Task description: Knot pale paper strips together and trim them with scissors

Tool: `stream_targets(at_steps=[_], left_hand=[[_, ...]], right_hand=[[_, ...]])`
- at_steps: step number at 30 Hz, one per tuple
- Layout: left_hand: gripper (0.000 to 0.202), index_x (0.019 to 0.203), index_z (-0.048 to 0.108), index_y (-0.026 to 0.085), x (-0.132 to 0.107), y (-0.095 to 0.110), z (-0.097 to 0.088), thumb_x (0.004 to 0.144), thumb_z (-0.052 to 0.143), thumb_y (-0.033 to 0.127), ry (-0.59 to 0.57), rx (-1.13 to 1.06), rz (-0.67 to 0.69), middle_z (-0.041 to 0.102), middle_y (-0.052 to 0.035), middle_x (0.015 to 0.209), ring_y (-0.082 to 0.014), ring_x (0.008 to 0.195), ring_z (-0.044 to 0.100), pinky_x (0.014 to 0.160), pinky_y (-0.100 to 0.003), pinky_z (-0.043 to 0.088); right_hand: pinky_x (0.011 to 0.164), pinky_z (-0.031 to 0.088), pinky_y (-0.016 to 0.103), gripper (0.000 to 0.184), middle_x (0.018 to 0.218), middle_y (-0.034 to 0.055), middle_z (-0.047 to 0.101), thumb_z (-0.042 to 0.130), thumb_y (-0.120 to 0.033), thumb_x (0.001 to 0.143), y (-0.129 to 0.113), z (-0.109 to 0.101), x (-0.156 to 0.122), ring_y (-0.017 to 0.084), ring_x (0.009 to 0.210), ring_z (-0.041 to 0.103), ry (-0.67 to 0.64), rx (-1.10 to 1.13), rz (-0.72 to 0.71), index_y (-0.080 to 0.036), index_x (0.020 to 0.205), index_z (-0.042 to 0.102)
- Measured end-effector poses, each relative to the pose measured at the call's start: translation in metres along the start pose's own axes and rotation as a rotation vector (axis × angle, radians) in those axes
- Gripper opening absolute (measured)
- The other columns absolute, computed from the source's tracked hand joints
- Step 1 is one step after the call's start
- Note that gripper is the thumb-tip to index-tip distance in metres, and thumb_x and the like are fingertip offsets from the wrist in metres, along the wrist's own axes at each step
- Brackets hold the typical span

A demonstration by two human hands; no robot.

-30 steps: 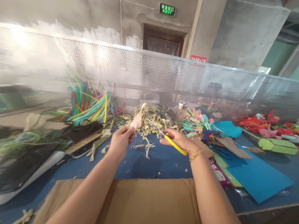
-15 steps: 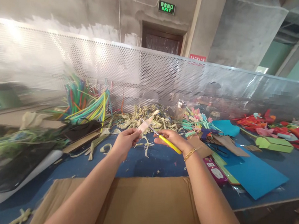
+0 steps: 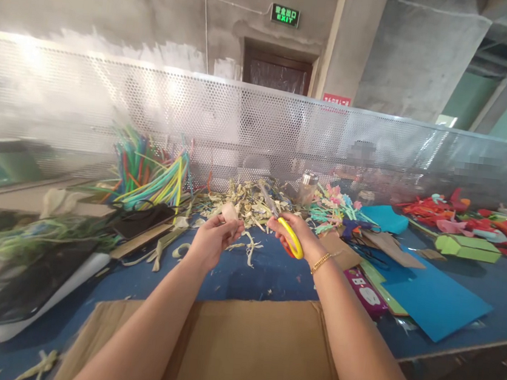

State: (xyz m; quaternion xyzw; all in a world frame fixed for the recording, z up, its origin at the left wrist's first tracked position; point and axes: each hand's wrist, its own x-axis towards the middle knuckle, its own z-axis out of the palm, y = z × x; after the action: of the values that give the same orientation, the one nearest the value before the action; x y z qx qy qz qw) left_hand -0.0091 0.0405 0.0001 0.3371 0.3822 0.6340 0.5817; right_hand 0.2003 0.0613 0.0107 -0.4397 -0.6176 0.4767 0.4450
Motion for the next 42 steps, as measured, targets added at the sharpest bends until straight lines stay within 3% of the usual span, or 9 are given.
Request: stream_targets(at_steps=[2, 6, 10, 13, 17, 23, 27, 31, 42], left_hand=[[0.021, 0.07, 0.052, 0.016, 0.002, -0.001, 0.001, 0.068, 0.072, 0.008, 0.001, -0.089, -0.027, 0.068, -0.0045, 0.076, -0.0119, 0.068, 0.066, 0.06, -0.019, 0.053], [0.017, 0.069, 0.054, 0.015, 0.001, -0.005, 0.006, 0.074, 0.066, 0.005, -0.008, -0.205, -0.07, 0.057, 0.0037, 0.058, -0.0034, 0.047, 0.055, 0.045, -0.01, 0.044], [0.011, 0.078, 0.061, 0.012, -0.005, -0.008, 0.013, 0.073, 0.068, 0.005, -0.04, -0.217, -0.059, 0.064, 0.0, 0.068, -0.0051, 0.055, 0.06, 0.054, -0.012, 0.051], [0.022, 0.084, 0.063, 0.012, -0.009, -0.009, 0.015, 0.067, 0.076, 0.01, -0.058, -0.09, -0.049, 0.066, -0.0008, 0.072, -0.0067, 0.058, 0.062, 0.054, -0.014, 0.052], [0.03, 0.082, 0.064, 0.013, -0.01, -0.007, 0.014, 0.059, 0.083, 0.017, -0.023, 0.036, -0.02, 0.062, 0.0018, 0.066, -0.0045, 0.051, 0.057, 0.042, -0.01, 0.042], [0.01, 0.079, 0.061, 0.015, -0.003, 0.005, 0.009, 0.075, 0.068, 0.008, 0.158, -0.32, 0.001, 0.064, 0.0001, 0.069, -0.0058, 0.059, 0.062, 0.054, -0.012, 0.052], [0.006, 0.08, 0.059, 0.016, 0.0, 0.01, 0.003, 0.083, 0.063, 0.012, 0.223, -0.479, -0.111, 0.059, 0.002, 0.063, -0.0045, 0.049, 0.055, 0.041, -0.01, 0.045], [0.006, 0.08, 0.059, 0.015, -0.001, 0.009, 0.003, 0.084, 0.062, 0.013, 0.189, -0.502, -0.126, 0.055, 0.0031, 0.06, -0.0032, 0.045, 0.051, 0.037, -0.01, 0.039], [0.008, 0.082, 0.062, 0.016, -0.002, -0.001, 0.01, 0.079, 0.066, 0.01, 0.033, -0.364, -0.173, 0.056, 0.003, 0.063, -0.0025, 0.046, 0.051, 0.038, -0.009, 0.041]], right_hand=[[0.038, 0.036, 0.019, 0.05, 0.061, -0.0052, 0.055, 0.082, -0.045, 0.058, 0.0, 0.011, -0.001, 0.007, 0.043, 0.046, 0.014, 0.124, -0.048, -0.02, 0.093, 0.057], [0.043, 0.04, 0.02, 0.058, 0.062, -0.008, 0.053, 0.083, -0.04, 0.055, 0.003, 0.039, -0.003, 0.007, 0.045, 0.047, 0.004, 0.23, -0.137, -0.023, 0.1, 0.051], [0.049, 0.043, 0.021, 0.052, 0.066, -0.0065, 0.056, 0.08, -0.038, 0.059, 0.009, 0.056, -0.002, 0.009, 0.05, 0.051, 0.026, 0.179, -0.196, -0.023, 0.099, 0.051], [0.048, 0.042, 0.02, 0.044, 0.07, -0.0053, 0.057, 0.074, -0.039, 0.065, 0.011, 0.053, 0.0, 0.008, 0.049, 0.049, 0.104, 0.114, -0.224, -0.024, 0.1, 0.052], [0.05, 0.041, 0.021, 0.041, 0.075, -0.0034, 0.055, 0.068, -0.04, 0.07, 0.009, 0.039, 0.003, 0.009, 0.052, 0.048, 0.154, 0.05, -0.21, -0.024, 0.103, 0.051], [0.062, 0.042, 0.024, 0.041, 0.078, -0.0023, 0.056, 0.066, -0.038, 0.071, 0.0, 0.028, -0.006, 0.011, 0.064, 0.05, 0.105, -0.247, -0.208, -0.023, 0.107, 0.055], [0.066, 0.041, 0.025, 0.038, 0.079, -0.0015, 0.059, 0.07, -0.041, 0.069, -0.003, 0.029, -0.012, 0.013, 0.068, 0.051, 0.004, -0.485, -0.202, -0.022, 0.101, 0.061], [0.065, 0.039, 0.024, 0.041, 0.078, -0.0001, 0.061, 0.074, -0.044, 0.067, -0.002, 0.034, -0.014, 0.013, 0.068, 0.051, -0.058, -0.56, -0.211, -0.02, 0.098, 0.064], [0.064, 0.04, 0.023, 0.043, 0.079, 0.0005, 0.065, 0.073, -0.051, 0.067, -0.005, 0.033, -0.013, 0.014, 0.07, 0.055, -0.043, -0.532, -0.237, -0.019, 0.095, 0.069]])
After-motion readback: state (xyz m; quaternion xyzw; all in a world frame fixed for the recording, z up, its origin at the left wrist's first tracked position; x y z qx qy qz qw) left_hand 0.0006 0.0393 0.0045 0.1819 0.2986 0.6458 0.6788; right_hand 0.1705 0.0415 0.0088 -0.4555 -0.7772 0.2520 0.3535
